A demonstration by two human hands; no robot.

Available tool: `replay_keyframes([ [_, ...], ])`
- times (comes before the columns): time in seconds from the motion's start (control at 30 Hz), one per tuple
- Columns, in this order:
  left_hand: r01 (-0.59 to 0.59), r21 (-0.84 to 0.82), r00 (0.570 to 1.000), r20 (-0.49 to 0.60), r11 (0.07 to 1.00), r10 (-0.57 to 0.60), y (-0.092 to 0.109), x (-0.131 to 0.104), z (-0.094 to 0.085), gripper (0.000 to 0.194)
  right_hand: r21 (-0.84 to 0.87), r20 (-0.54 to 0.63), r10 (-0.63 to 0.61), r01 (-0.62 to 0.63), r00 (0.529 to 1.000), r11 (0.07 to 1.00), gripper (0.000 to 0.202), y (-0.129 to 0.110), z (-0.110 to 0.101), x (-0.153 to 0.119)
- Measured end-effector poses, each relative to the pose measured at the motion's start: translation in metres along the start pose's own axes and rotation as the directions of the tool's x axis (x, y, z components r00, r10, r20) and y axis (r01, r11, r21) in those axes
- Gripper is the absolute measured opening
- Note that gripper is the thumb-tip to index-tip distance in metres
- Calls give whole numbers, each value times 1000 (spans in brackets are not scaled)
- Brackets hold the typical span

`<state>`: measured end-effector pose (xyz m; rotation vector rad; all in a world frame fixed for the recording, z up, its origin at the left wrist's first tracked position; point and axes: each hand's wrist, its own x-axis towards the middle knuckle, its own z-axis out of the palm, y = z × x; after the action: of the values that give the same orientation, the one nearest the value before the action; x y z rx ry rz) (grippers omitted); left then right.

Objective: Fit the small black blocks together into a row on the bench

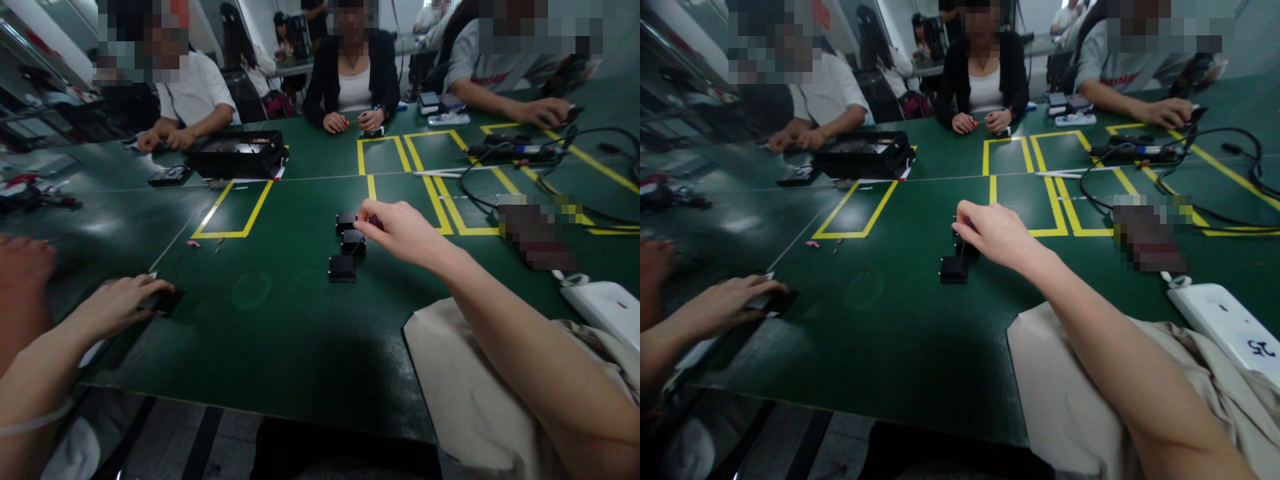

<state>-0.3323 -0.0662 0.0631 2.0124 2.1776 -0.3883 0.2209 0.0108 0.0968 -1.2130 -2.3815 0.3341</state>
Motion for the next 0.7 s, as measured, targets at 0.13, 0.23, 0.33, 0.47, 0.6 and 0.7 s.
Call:
replay_keyframes([
  [0.13,-182,272,981,-16,945,194,-4,-18,2,44,5,0,0,0,1000,1000,20,-1,0,-1],
  [0.23,-190,267,978,-33,945,206,-5,-28,3,42,9,-3,-1,1,1000,1000,20,-1,-1,-1],
  [0.33,-202,240,974,-57,950,221,-3,-37,1,39,17,-4,-8,8,1000,1000,20,-1,-1,-1],
  [0.47,-189,239,977,-50,952,207,0,-47,-3,38,20,-13,-18,18,1000,1000,20,-1,-2,-1],
  [0.6,-158,267,985,-28,951,172,-3,-55,0,39,13,-16,-16,16,1000,1000,20,0,-2,0],
  [0.7,-131,305,990,-17,943,143,-12,-58,5,41,-5,-20,-3,3,1000,1000,20,0,-2,0],
])
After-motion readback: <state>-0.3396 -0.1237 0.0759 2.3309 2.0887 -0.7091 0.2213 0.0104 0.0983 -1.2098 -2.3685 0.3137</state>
